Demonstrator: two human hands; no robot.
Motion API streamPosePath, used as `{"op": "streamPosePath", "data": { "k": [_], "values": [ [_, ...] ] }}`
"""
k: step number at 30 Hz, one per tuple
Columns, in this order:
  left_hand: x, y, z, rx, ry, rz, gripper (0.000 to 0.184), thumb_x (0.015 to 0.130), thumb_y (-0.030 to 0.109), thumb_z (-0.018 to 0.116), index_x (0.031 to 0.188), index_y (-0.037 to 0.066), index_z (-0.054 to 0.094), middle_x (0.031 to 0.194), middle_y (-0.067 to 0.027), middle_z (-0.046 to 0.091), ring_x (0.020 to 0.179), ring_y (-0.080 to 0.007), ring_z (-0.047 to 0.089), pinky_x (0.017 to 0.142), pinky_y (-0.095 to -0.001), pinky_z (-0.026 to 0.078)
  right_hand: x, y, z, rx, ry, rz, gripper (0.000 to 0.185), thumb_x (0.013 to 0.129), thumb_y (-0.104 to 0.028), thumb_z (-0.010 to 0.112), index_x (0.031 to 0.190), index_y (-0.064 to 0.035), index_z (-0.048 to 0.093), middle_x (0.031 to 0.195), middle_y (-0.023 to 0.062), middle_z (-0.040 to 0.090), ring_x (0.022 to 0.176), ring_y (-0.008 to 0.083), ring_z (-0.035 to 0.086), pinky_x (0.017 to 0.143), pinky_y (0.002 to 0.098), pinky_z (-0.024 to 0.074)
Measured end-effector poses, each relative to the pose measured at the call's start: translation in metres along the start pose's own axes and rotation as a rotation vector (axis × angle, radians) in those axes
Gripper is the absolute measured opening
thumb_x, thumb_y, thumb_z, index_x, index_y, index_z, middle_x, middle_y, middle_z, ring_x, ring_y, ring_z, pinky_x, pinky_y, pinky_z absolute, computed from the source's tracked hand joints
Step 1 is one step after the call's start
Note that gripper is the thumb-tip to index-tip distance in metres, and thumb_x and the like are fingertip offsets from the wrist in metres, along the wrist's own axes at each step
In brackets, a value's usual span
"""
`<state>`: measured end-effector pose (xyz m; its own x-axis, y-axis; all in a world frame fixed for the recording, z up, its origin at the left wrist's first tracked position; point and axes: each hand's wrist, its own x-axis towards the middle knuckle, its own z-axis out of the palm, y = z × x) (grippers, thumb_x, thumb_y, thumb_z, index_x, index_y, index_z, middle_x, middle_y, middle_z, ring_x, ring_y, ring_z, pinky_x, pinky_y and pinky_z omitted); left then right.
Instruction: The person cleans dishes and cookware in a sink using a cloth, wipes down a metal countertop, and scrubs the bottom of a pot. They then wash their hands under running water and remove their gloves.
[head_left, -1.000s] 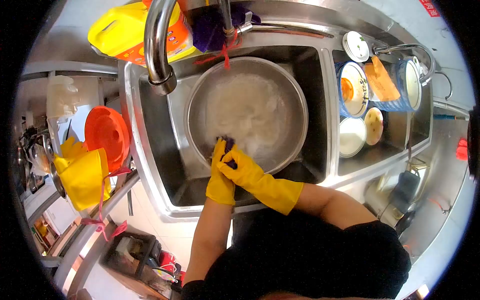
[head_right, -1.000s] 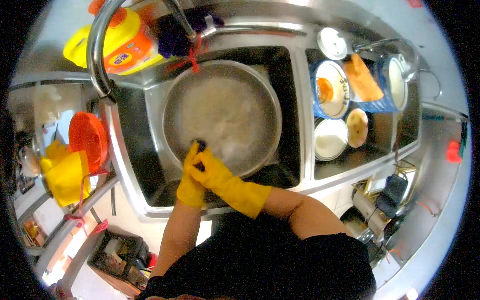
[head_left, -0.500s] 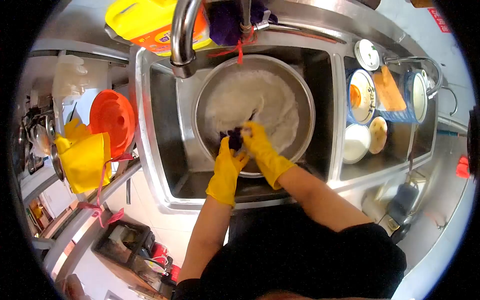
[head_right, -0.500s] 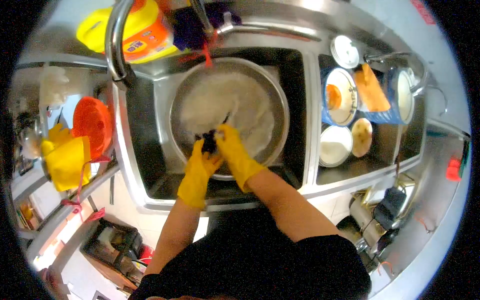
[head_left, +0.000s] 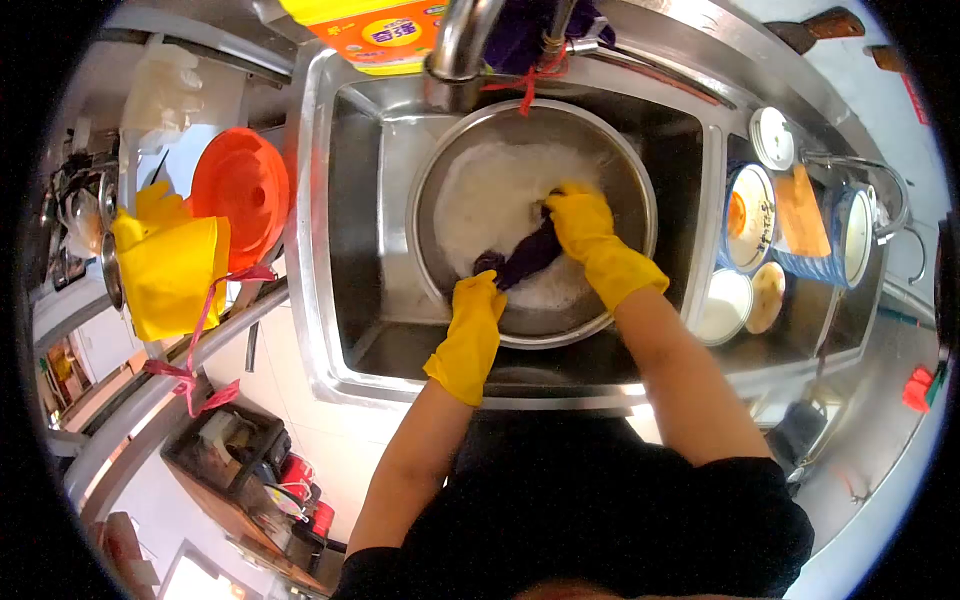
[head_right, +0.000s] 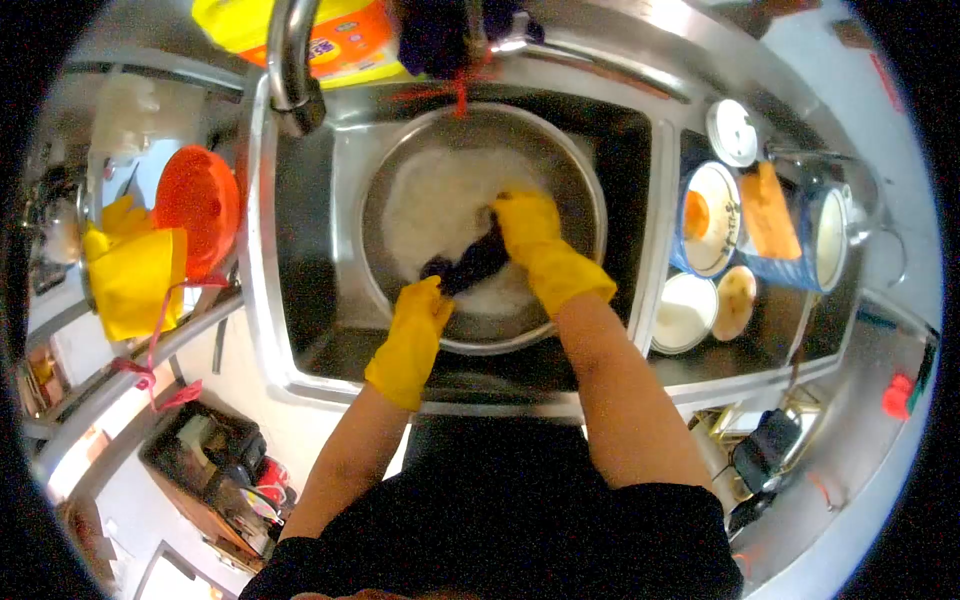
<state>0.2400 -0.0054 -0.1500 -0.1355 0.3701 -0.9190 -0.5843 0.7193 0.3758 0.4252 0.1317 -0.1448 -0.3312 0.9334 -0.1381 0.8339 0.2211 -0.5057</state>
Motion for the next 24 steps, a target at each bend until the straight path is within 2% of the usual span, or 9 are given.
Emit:
{"op": "streamPosePath", "data": {
  "k": [2, 6, 9, 11, 14, 16, 19, 21, 24],
  "values": [
    [-0.043, 0.015, 0.006, -0.142, 0.019, 0.032, 0.045, 0.088, 0.036, 0.067, 0.122, 0.009, 0.056, 0.114, -0.0155, 0.056, 0.101, -0.0374, 0.057, 0.086, -0.0514, 0.051, -0.015, -0.011, -0.008, -0.095, 0.308, 0.112, 0.024, 0.080, -0.014, 0.065, 0.103, -0.0076, 0.068, 0.101, 0.0219, 0.066, 0.099, 0.0396, 0.062, 0.088, 0.0490, 0.0486],
    [-0.016, 0.012, 0.001, -0.389, -0.104, -0.243, 0.058, 0.088, 0.045, 0.069, 0.124, 0.003, 0.054, 0.116, -0.0147, 0.055, 0.106, -0.0360, 0.054, 0.091, -0.0516, 0.050, -0.063, -0.047, 0.090, 0.762, 0.021, 0.495, 0.027, 0.084, -0.012, 0.070, 0.109, -0.0058, 0.064, 0.106, 0.0169, 0.066, 0.097, 0.0312, 0.063, 0.088, 0.0399, 0.0505],
    [-0.010, 0.016, -0.005, -0.282, -0.185, 0.058, 0.050, 0.095, 0.043, 0.058, 0.125, 0.003, 0.054, 0.117, -0.0155, 0.058, 0.110, -0.0328, 0.056, 0.095, -0.0471, 0.050, -0.097, -0.121, 0.076, 1.080, 0.073, 0.433, 0.026, 0.084, -0.014, 0.073, 0.107, -0.0070, 0.062, 0.101, 0.0150, 0.065, 0.094, 0.0254, 0.062, 0.087, 0.0371, 0.0499],
    [-0.010, 0.007, -0.022, -0.279, -0.390, 0.031, 0.047, 0.101, 0.044, 0.046, 0.126, 0.005, 0.054, 0.116, -0.0159, 0.061, 0.109, -0.0300, 0.059, 0.095, -0.0436, 0.050, -0.104, -0.156, 0.045, 0.980, 0.176, 0.284, 0.020, 0.090, -0.015, 0.071, 0.105, -0.0070, 0.060, 0.089, 0.0053, 0.065, 0.086, 0.0131, 0.060, 0.078, 0.0287, 0.0498],
    [0.003, 0.003, 0.002, -0.444, -0.268, -0.171, 0.046, 0.099, 0.045, 0.047, 0.127, 0.009, 0.055, 0.117, -0.0181, 0.063, 0.108, -0.0325, 0.062, 0.094, -0.0456, 0.052, -0.064, -0.096, 0.058, 0.750, -0.013, 0.204, 0.030, 0.086, -0.025, 0.070, 0.109, -0.0071, 0.063, 0.104, 0.0166, 0.065, 0.097, 0.0307, 0.062, 0.087, 0.0397, 0.0489],
    [0.005, 0.000, -0.012, -0.197, -0.210, 0.071, 0.048, 0.095, 0.046, 0.054, 0.130, 0.013, 0.053, 0.124, -0.0152, 0.059, 0.109, -0.0328, 0.061, 0.091, -0.0477, 0.051, -0.022, -0.048, 0.040, 0.344, -0.054, -0.108, 0.036, 0.084, -0.030, 0.069, 0.111, -0.0072, 0.064, 0.109, 0.0201, 0.064, 0.101, 0.0372, 0.062, 0.090, 0.0435, 0.0485],
    [0.000, -0.001, -0.021, 0.155, -0.124, 0.432, 0.056, 0.089, 0.049, 0.063, 0.134, 0.019, 0.051, 0.135, -0.0109, 0.053, 0.111, -0.0332, 0.059, 0.088, -0.0508, 0.050, 0.006, -0.025, 0.006, -0.181, -0.086, 0.000, 0.041, 0.079, -0.025, 0.072, 0.116, -0.0082, 0.064, 0.120, 0.0194, 0.061, 0.107, 0.0385, 0.058, 0.093, 0.0443, 0.0484],
    [-0.010, 0.006, -0.018, 0.121, -0.066, 0.398, 0.060, 0.087, 0.050, 0.066, 0.137, 0.022, 0.048, 0.142, -0.0097, 0.048, 0.116, -0.0348, 0.055, 0.090, -0.0531, 0.048, -0.008, -0.030, 0.002, -0.233, 0.269, 0.131, 0.043, 0.078, -0.024, 0.073, 0.117, -0.0082, 0.064, 0.125, 0.0191, 0.059, 0.110, 0.0386, 0.057, 0.092, 0.0451, 0.0492],
    [-0.052, 0.032, -0.002, -0.198, -0.039, 0.035, 0.065, 0.088, 0.051, 0.066, 0.143, 0.028, 0.042, 0.152, -0.0104, 0.035, 0.130, -0.0430, 0.039, 0.103, -0.0581, 0.038, -0.041, -0.042, 0.039, -0.161, -0.018, -0.112, 0.045, 0.081, -0.019, 0.070, 0.123, -0.0059, 0.060, 0.124, 0.0225, 0.058, 0.111, 0.0375, 0.057, 0.093, 0.0447, 0.0482]
  ]
}}
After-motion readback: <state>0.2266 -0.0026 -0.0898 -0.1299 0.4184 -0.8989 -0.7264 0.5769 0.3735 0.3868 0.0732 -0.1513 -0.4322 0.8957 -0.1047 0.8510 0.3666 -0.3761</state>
